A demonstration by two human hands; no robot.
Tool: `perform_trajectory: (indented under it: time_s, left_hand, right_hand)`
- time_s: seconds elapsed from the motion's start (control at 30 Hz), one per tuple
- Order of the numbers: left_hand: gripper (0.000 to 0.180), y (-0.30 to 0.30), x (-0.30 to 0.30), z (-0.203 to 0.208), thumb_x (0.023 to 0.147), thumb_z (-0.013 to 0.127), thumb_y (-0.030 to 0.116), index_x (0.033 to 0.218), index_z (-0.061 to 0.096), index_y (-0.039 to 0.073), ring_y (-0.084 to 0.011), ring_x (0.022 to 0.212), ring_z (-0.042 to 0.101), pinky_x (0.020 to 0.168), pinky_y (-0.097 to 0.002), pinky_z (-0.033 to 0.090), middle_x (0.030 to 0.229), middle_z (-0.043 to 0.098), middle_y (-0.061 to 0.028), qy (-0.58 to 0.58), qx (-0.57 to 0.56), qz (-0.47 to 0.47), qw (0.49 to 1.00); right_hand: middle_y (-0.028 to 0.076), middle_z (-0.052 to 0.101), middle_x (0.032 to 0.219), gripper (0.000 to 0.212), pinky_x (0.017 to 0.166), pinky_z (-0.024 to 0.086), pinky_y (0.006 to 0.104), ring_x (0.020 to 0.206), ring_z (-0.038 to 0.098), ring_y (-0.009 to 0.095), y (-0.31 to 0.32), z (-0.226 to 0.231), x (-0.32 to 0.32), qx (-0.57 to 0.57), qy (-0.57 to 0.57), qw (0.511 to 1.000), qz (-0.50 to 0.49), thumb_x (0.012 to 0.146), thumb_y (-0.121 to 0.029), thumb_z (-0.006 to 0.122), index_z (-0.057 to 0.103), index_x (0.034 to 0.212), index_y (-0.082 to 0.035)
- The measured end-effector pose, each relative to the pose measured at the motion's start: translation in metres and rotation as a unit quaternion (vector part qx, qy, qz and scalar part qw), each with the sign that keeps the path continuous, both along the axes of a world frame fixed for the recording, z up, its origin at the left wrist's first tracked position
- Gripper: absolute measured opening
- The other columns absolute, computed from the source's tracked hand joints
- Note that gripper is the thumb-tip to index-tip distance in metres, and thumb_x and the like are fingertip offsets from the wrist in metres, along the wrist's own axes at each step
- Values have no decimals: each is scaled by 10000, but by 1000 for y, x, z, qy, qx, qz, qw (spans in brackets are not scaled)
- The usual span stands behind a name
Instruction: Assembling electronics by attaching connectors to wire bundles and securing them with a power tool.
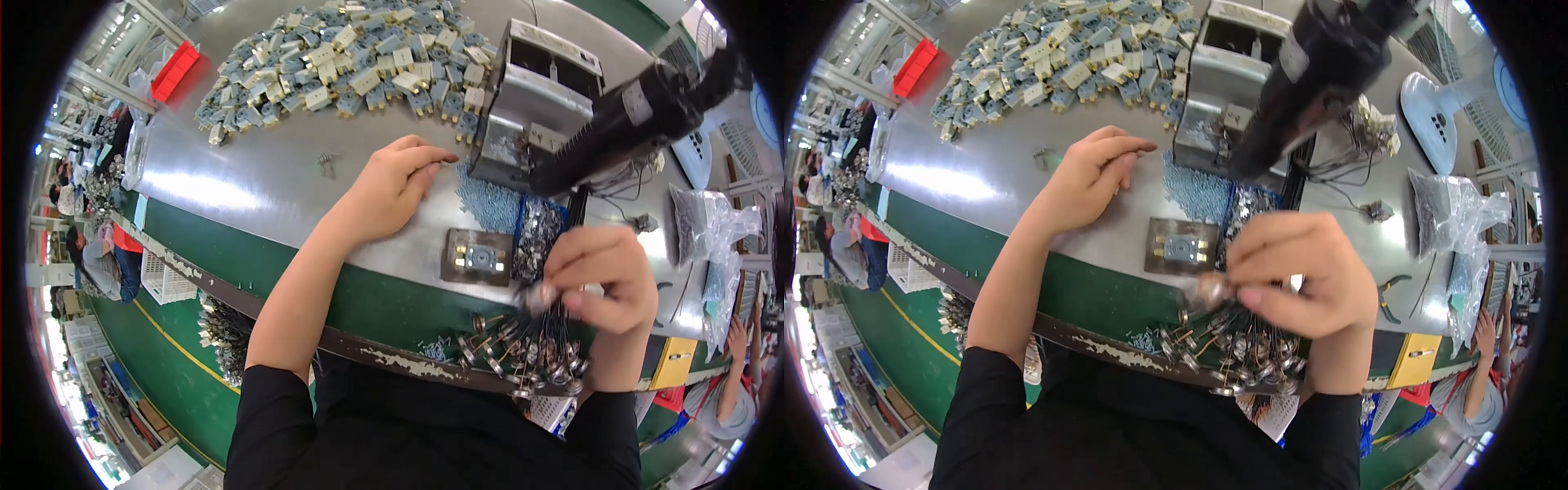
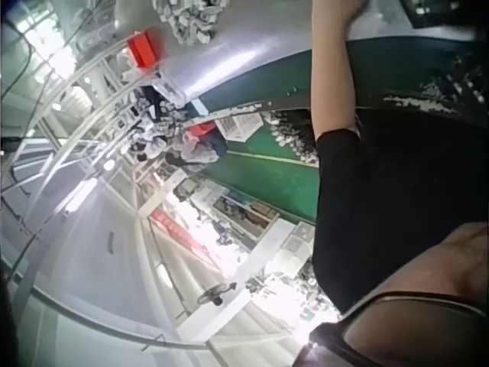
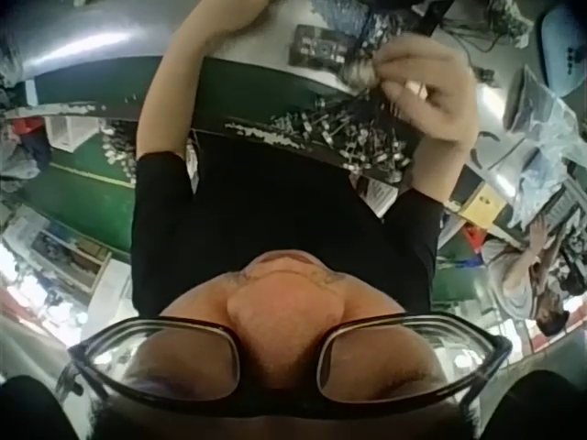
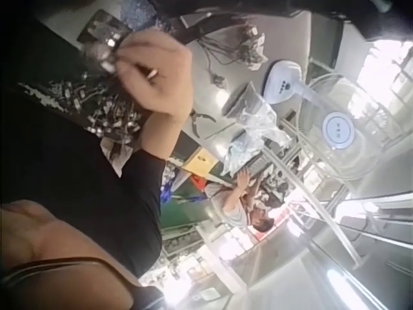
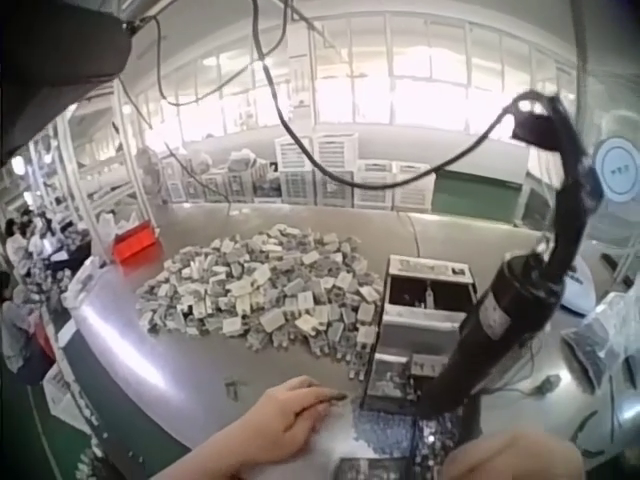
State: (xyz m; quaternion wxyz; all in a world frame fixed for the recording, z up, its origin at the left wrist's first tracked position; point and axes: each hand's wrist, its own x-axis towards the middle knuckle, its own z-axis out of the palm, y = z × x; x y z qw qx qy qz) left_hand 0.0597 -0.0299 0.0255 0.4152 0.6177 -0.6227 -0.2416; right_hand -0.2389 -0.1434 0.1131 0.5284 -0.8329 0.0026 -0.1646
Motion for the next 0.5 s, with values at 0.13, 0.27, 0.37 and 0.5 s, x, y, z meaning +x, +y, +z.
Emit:
perform_trajectory:
  time_s: [0.13,0.27,0.37,0.5]
  left_hand:
    - [244,25,-26,11,1058,604,12,1268,722,-25,-77,740,628,651,-237,509,978,722,-49,201,72,-42,976]
    - [224,33,-39,0,946,771,-22,1171,776,-26,-52,694,601,606,-223,480,1059,778,-69,275,83,-67,955]
    - [199,29,-46,-8,864,852,-2,1060,816,1,-50,657,576,592,-226,459,1053,782,-70,164,-32,-104,980]
    - [222,26,-52,-8,787,907,16,996,833,23,-54,639,550,586,-231,440,1033,780,-62,134,-2,-123,983]
  right_hand:
    - [175,725,1004,146,717,527,346,822,683,250,0,-3,1,11,-9,994,-110,887,-63,770,747,960,62]
    - [139,702,1130,171,644,471,254,779,610,110,3,-11,-2,133,-11,979,-157,961,-53,754,741,1073,76]
    - [135,689,1187,181,589,438,206,738,585,66,6,-15,2,208,-27,963,-170,980,-24,745,755,1126,83]
    - [135,702,1171,187,592,448,216,745,590,70,8,-17,2,203,-42,962,-177,968,-22,759,772,1124,82]
